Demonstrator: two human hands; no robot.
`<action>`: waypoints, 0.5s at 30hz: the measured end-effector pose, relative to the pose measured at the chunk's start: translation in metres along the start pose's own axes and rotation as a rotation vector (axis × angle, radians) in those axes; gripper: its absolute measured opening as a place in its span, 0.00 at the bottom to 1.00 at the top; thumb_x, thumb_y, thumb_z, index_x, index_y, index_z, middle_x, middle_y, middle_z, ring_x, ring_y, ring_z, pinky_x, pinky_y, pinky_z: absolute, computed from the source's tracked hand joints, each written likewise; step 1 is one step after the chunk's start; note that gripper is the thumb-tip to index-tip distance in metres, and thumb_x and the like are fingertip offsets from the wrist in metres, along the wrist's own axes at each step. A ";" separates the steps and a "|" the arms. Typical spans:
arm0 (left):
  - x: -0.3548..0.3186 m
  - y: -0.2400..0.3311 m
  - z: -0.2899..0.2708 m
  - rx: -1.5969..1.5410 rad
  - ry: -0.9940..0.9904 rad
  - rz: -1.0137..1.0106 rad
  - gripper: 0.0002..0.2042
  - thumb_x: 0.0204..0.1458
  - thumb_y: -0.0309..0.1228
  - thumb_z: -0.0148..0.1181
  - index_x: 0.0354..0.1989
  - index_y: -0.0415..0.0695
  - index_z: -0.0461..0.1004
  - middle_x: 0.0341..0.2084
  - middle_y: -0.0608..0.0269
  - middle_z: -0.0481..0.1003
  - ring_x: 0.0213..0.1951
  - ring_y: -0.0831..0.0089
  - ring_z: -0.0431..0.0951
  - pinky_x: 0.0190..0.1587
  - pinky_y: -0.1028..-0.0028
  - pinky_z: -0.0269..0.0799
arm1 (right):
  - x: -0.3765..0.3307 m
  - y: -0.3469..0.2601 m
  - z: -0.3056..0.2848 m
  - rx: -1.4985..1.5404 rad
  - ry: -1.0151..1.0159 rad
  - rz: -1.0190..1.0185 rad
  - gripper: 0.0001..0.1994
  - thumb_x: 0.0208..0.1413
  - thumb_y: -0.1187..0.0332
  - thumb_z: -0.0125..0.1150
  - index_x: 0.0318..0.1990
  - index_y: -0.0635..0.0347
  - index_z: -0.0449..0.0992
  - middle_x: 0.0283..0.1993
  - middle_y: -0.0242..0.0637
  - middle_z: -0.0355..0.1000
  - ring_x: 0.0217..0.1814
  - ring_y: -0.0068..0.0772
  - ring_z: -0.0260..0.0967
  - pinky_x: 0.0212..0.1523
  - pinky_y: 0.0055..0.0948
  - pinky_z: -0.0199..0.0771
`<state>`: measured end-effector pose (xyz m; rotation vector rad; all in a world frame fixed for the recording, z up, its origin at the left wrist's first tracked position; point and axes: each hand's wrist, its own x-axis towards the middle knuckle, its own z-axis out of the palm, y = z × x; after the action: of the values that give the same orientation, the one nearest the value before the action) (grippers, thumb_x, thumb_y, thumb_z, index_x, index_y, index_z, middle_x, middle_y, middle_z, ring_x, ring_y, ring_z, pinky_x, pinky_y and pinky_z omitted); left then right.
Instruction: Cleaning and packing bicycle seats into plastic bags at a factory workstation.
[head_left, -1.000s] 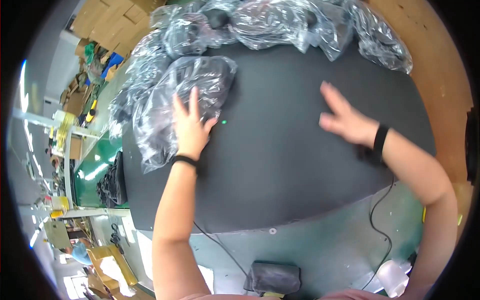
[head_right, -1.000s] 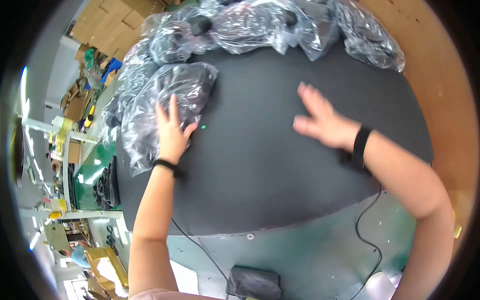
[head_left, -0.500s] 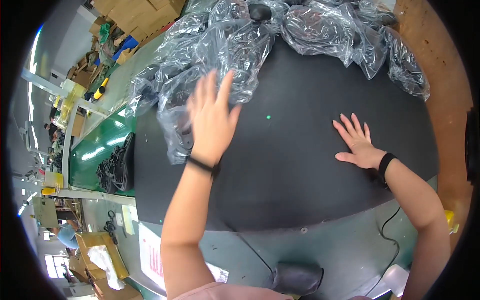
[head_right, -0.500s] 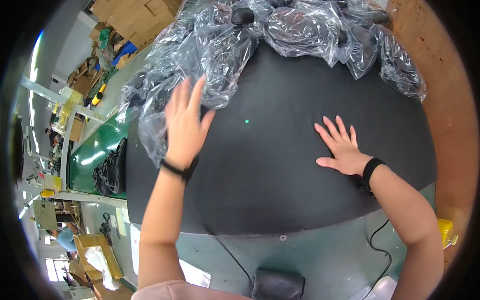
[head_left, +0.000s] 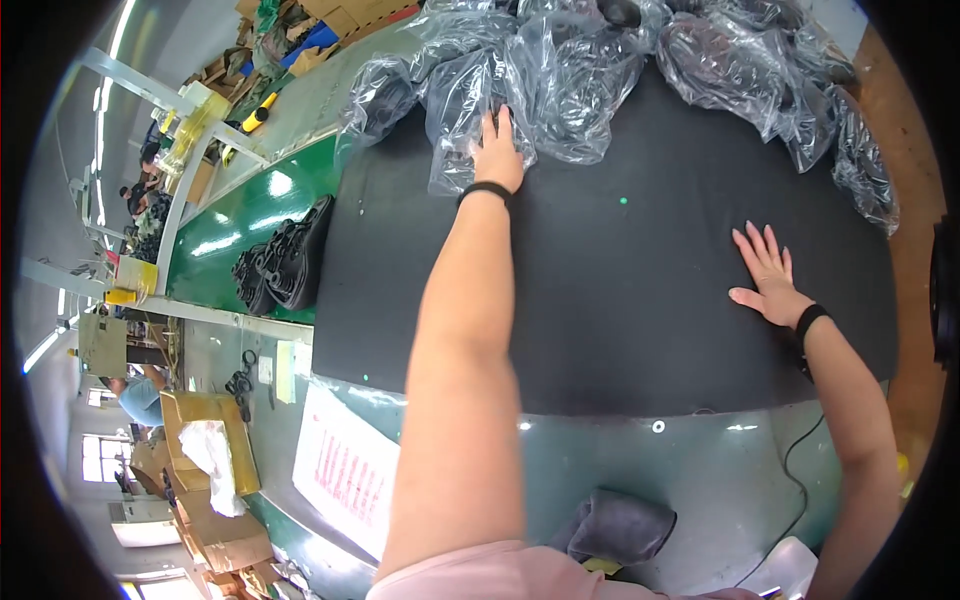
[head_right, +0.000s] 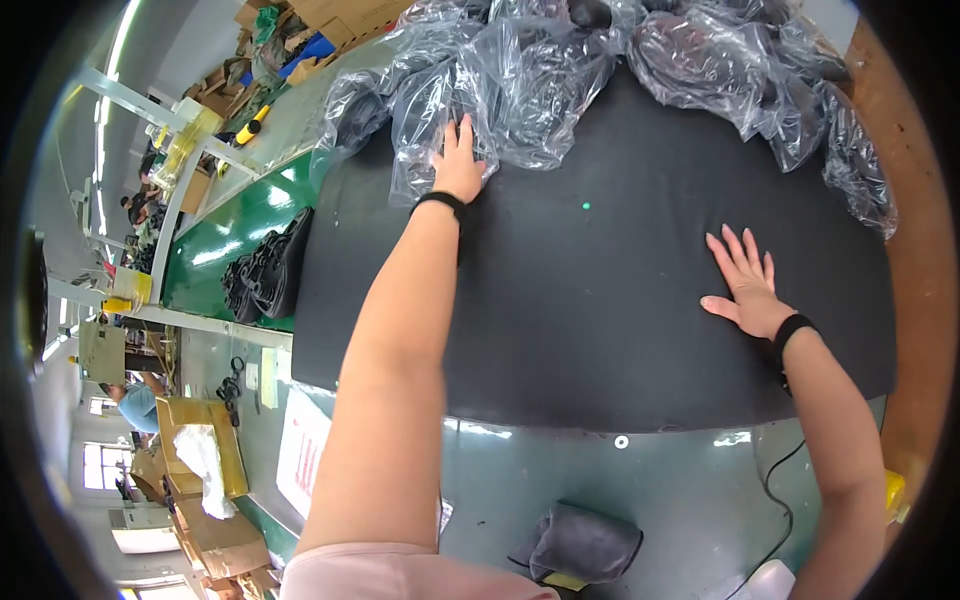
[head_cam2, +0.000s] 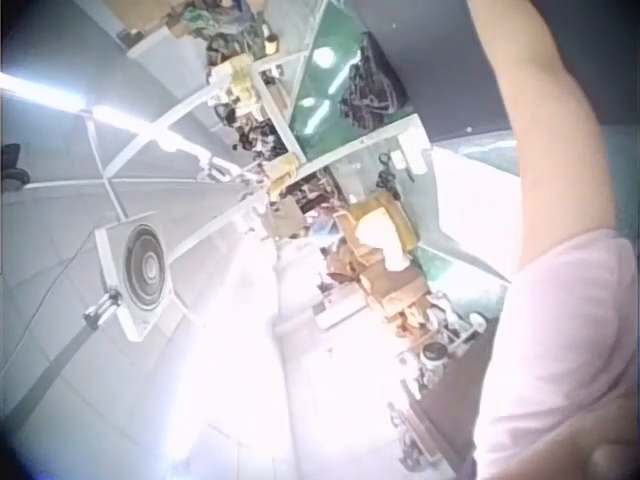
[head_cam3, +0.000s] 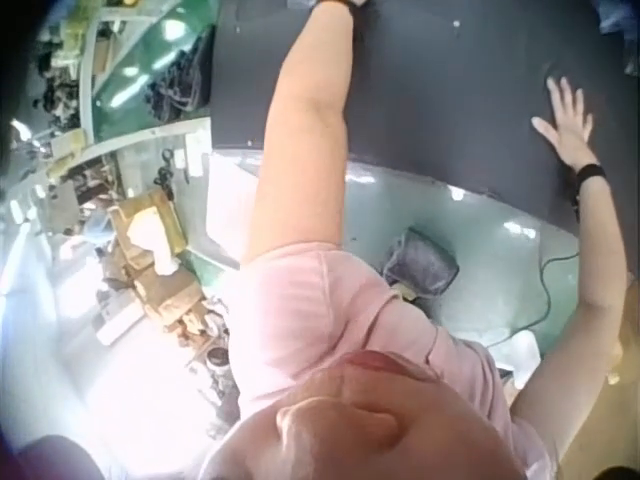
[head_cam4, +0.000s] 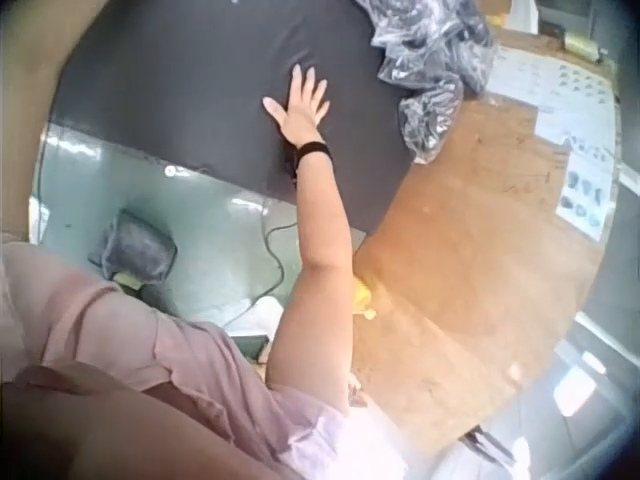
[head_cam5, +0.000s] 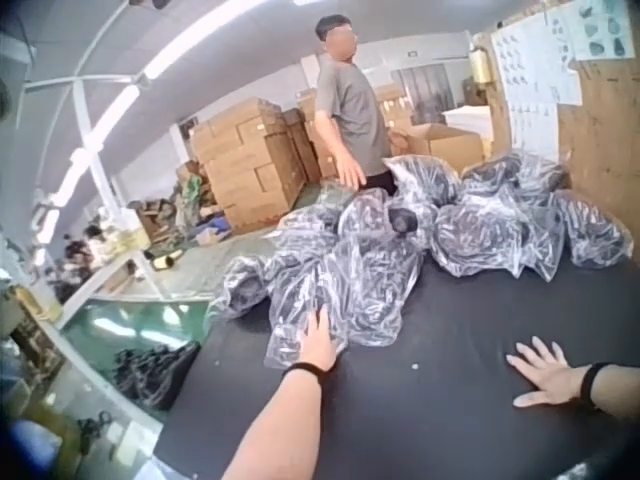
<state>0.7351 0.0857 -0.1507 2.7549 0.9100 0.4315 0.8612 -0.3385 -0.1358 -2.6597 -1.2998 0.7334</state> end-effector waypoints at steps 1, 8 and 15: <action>0.006 0.003 -0.008 -0.021 -0.059 -0.079 0.40 0.48 0.30 0.60 0.68 0.54 0.42 0.66 0.45 0.44 0.61 0.37 0.54 0.61 0.48 0.52 | 0.002 -0.002 0.000 -0.018 0.008 -0.003 0.45 0.48 0.50 0.60 0.70 0.43 0.39 0.74 0.37 0.26 0.75 0.46 0.14 0.68 0.55 0.20; -0.152 0.071 -0.108 -0.360 -0.061 0.444 0.21 0.52 0.32 0.56 0.56 0.45 0.66 0.58 0.44 0.61 0.58 0.49 0.62 0.60 0.62 0.58 | -0.011 0.004 -0.004 0.027 -0.006 0.045 0.44 0.49 0.48 0.59 0.70 0.39 0.39 0.74 0.33 0.26 0.75 0.44 0.14 0.69 0.55 0.20; -0.454 -0.056 -0.325 -0.121 -0.008 -0.341 0.09 0.48 0.26 0.58 0.37 0.40 0.78 0.40 0.49 0.77 0.45 0.56 0.76 0.49 0.68 0.68 | -0.007 -0.004 0.016 -0.086 0.018 0.189 0.41 0.55 0.44 0.50 0.70 0.34 0.32 0.74 0.27 0.23 0.76 0.42 0.18 0.68 0.56 0.29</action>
<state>0.2466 -0.1114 0.0428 2.4263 1.2765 0.3973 0.8475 -0.3437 -0.1459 -2.8813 -1.1102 0.6859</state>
